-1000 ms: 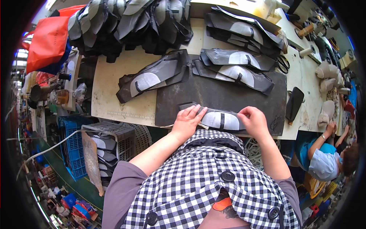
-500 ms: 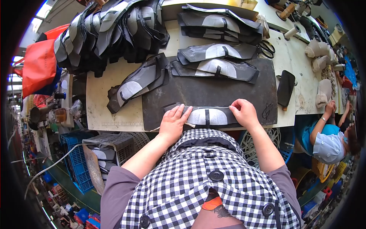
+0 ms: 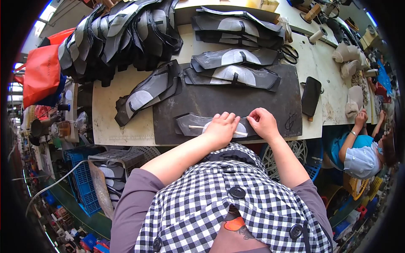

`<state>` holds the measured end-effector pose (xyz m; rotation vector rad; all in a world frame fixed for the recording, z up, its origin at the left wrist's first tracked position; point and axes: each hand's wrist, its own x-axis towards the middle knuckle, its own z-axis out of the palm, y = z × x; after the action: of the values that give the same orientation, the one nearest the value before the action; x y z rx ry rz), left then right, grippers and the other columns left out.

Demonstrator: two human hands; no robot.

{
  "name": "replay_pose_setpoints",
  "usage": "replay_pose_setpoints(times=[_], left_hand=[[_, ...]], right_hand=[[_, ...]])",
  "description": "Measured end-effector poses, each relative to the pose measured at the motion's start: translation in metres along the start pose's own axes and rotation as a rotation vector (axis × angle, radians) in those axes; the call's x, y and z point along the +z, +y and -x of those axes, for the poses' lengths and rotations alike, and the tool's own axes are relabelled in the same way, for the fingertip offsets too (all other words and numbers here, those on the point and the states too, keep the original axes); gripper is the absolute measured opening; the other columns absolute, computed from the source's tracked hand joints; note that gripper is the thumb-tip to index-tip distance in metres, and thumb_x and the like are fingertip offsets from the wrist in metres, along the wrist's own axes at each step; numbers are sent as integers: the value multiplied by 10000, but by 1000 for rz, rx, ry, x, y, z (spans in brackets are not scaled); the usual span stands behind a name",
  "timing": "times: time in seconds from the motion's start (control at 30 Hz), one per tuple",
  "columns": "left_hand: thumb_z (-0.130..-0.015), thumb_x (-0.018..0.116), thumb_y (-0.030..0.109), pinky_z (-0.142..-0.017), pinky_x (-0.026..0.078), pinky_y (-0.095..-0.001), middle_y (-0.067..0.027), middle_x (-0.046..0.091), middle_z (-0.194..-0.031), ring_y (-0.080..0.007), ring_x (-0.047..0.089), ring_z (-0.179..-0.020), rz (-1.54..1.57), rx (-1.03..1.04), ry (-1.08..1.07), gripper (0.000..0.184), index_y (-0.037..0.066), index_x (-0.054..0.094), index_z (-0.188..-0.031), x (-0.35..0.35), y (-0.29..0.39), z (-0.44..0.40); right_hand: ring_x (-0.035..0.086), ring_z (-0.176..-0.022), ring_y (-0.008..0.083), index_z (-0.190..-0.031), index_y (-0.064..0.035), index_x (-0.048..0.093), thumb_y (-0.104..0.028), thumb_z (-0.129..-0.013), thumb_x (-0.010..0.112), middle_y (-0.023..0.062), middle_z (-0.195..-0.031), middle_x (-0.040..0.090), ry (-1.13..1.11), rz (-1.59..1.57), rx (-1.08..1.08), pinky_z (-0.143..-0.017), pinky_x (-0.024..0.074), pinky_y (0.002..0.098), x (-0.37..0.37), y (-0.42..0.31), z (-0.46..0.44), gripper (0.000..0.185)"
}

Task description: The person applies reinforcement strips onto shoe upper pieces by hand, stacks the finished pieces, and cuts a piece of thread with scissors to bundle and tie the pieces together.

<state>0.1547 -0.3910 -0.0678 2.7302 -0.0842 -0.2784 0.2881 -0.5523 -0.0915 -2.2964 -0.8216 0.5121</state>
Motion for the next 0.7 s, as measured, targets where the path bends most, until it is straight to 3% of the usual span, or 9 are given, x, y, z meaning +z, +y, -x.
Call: replay_pose_setpoints(times=[0.2,0.23,0.3,0.33,0.4,0.47,0.57,0.63,0.7], left_hand=[[-863,515,166,-916,415,-374,-96,538,-1201,-243,490,-1166,-146,50,38,514,17,495,-1354,6,-3,1],[-873,546,156,-867,453,-366,-99,562,-1170,-258,555,-1100,-145,120,391,425,26,549,-1277,3,-7,6],[-901,568,166,-808,475,-343,-99,600,-1062,-250,603,-984,288,-99,387,329,28,577,-1200,-16,-10,24],[-916,578,170,-779,486,-332,-98,618,-1008,-245,627,-927,505,-213,380,284,30,592,-1162,-25,-11,31],[-970,595,269,-609,435,-251,2,547,-696,-107,530,-663,1136,-606,300,246,37,580,-1051,-31,-25,37],[-959,611,262,-587,424,-237,25,556,-751,-86,503,-640,1714,-674,237,250,46,554,-1071,-46,-41,56],[-1001,514,241,-703,469,-236,-16,601,-907,-114,586,-781,1741,-680,424,237,49,539,-1138,-48,-51,74],[-1033,432,231,-788,483,-255,-42,612,-981,-133,611,-885,1750,-630,457,248,48,539,-1162,-47,-56,89],[-1047,408,241,-801,495,-273,-49,619,-978,-139,616,-882,1726,-546,498,264,44,548,-1153,-42,-55,95]], right_hand=[[479,-633,161,-849,-45,482,40,-713,581,62,-771,485,354,-323,122,-588,435,295,4,35,-9,188],[490,-661,182,-853,-48,485,27,-711,601,67,-793,493,317,-268,36,-617,442,303,-3,32,-5,197],[542,-797,251,-882,-63,511,-53,-697,694,77,-871,543,247,-117,-314,-749,457,348,-11,14,7,260],[536,-1003,289,-1000,-78,557,-129,-667,754,84,-988,570,111,-82,-440,-932,407,405,-15,-8,12,390],[493,-1143,296,-1143,-100,557,-177,-618,800,98,-1111,561,-37,84,-532,-1048,319,451,-6,-46,19,584],[465,-1175,290,-1192,-110,546,-215,-585,808,91,-1134,540,-118,172,-560,-1085,260,485,7,-46,7,670],[445,-1214,292,-1215,-153,533,-226,-535,809,86,-1136,531,-63,220,-685,-1120,196,507,-1,-60,-22,737],[380,-1313,281,-1325,-188,485,-220,-538,850,101,-1332,489,237,357,-641,-1140,139,492,-27,-81,-44,868],[370,-1320,276,-1231,-185,588,-225,-625,833,78,-1401,458,311,353,-639,-1132,156,474,-43,-109,-67,655]])
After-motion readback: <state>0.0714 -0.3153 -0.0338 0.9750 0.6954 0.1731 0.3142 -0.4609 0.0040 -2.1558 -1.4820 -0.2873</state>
